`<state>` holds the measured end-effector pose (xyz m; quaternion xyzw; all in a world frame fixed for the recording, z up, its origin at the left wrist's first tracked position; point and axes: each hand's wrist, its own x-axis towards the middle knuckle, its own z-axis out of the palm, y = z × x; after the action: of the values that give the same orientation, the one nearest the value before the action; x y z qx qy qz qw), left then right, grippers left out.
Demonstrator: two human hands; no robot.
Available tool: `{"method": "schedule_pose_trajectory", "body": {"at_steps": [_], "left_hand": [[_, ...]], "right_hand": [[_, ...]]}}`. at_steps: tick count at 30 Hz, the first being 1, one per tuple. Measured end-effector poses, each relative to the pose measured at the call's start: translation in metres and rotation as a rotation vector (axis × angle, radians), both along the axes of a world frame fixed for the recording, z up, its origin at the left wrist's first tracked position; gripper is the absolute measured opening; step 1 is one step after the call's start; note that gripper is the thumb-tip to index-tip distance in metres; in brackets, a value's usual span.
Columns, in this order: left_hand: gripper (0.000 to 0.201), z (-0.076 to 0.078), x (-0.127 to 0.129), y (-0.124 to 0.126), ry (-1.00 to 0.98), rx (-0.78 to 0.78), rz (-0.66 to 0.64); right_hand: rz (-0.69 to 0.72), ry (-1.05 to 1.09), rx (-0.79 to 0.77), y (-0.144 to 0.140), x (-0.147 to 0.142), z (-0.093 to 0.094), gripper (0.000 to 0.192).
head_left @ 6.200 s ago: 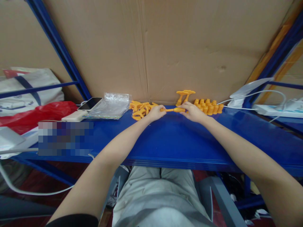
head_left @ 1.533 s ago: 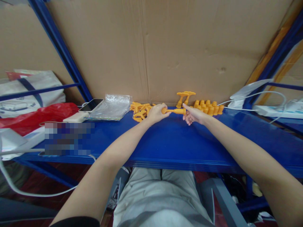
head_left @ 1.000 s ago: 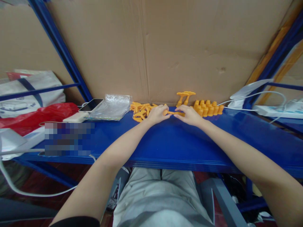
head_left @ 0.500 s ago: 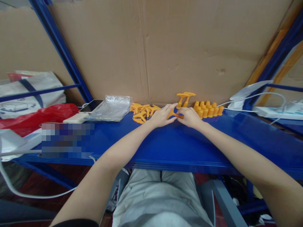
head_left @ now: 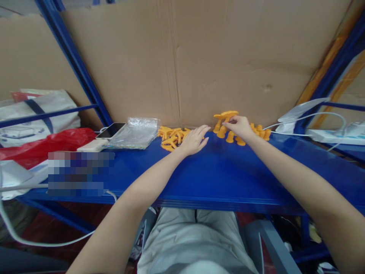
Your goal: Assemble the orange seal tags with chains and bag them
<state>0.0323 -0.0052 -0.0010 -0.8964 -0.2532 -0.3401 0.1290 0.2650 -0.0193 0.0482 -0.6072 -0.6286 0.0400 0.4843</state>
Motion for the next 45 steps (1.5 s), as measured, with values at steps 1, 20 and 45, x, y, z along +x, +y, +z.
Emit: {"method": "schedule_pose_trajectory", "body": {"at_steps": [1, 20, 45], "left_hand": [[0.046, -0.001, 0.001, -0.001, 0.012, -0.004, 0.006], [0.04, -0.006, 0.007, -0.005, 0.163, -0.055, -0.01], [0.038, -0.008, 0.009, -0.003, 0.186, -0.055, -0.037]], "right_hand": [[-0.025, 0.06, 0.002, 0.005, 0.002, 0.007, 0.014], [-0.312, -0.094, -0.329, 0.069, 0.045, 0.019, 0.022], [-0.503, -0.135, -0.336, 0.082, 0.047, -0.007, 0.035]]}}
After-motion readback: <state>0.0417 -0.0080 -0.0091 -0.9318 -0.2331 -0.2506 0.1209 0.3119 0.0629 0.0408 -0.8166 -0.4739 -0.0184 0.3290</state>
